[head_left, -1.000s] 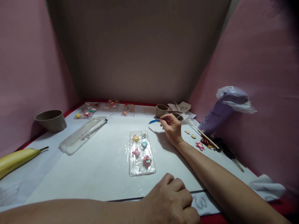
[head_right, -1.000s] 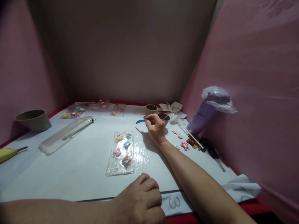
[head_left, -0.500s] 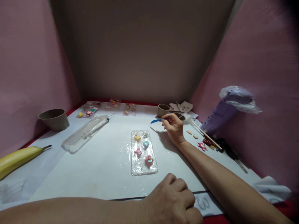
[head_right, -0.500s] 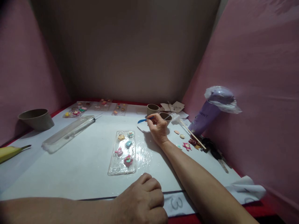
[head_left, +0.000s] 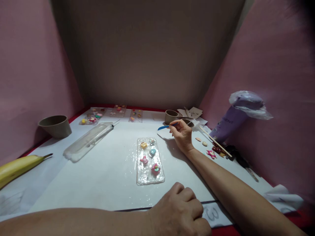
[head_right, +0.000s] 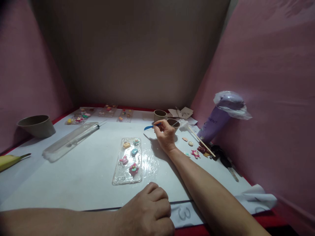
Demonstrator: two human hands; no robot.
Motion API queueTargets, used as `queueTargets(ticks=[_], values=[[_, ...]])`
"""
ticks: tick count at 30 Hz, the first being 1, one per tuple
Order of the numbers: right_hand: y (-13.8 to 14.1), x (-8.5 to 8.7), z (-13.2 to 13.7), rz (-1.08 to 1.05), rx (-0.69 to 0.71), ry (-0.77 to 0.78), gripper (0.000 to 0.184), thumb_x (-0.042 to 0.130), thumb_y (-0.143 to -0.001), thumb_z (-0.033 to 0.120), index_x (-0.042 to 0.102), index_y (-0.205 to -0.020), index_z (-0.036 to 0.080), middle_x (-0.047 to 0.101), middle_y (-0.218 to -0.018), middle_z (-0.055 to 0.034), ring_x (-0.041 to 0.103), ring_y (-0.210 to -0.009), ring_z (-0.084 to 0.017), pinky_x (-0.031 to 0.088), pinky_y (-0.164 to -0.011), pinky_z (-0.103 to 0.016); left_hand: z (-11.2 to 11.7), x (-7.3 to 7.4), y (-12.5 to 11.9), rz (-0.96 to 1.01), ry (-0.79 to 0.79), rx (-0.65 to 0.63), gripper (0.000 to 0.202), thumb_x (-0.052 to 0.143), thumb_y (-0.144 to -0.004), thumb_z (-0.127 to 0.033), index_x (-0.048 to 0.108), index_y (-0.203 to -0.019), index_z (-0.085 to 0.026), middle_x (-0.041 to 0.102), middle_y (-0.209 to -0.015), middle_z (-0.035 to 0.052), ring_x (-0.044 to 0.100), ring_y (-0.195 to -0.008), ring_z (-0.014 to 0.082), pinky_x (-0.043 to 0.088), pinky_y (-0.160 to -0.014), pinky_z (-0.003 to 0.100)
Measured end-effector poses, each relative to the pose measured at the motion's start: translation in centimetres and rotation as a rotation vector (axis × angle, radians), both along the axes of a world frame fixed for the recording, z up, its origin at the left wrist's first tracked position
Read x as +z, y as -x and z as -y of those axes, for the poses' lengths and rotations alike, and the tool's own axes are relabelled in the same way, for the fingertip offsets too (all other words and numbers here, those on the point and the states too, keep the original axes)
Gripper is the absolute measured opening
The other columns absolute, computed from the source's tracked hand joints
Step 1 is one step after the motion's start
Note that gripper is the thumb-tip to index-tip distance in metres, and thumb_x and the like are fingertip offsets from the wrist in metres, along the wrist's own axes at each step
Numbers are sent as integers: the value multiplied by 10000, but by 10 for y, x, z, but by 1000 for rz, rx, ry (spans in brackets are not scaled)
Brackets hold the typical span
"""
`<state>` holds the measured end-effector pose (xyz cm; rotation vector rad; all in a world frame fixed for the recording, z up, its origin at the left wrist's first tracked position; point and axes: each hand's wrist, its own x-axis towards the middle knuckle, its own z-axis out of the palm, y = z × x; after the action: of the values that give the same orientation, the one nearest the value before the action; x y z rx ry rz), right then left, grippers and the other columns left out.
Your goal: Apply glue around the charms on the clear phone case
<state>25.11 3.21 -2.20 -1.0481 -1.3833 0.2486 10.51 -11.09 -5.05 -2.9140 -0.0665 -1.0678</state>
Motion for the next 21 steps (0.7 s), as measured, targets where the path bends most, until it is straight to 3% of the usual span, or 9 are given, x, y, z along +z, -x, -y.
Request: queueTargets(ticks=[7,21], values=[[-3,-4,-3,22,-9,-5,83,611,-763,247,594,-822,191,592,-593,29,564,-536,-119,438,-502,-235,-1,2,0,-72,-9,6,288,680,-801,-200,421,-683,-160,487,-665,-12,440,-676,156,274,-613,295],[-2,-3,-1,8,-9,-7,82,631,-757,245,598,-805,188,585,-574,31,558,-525,-115,433,-485,-232,0,2,-2,35,-26,9,297,687,-802,-219,429,-666,-161,476,-624,-19,433,-651,150,254,-604,293]])
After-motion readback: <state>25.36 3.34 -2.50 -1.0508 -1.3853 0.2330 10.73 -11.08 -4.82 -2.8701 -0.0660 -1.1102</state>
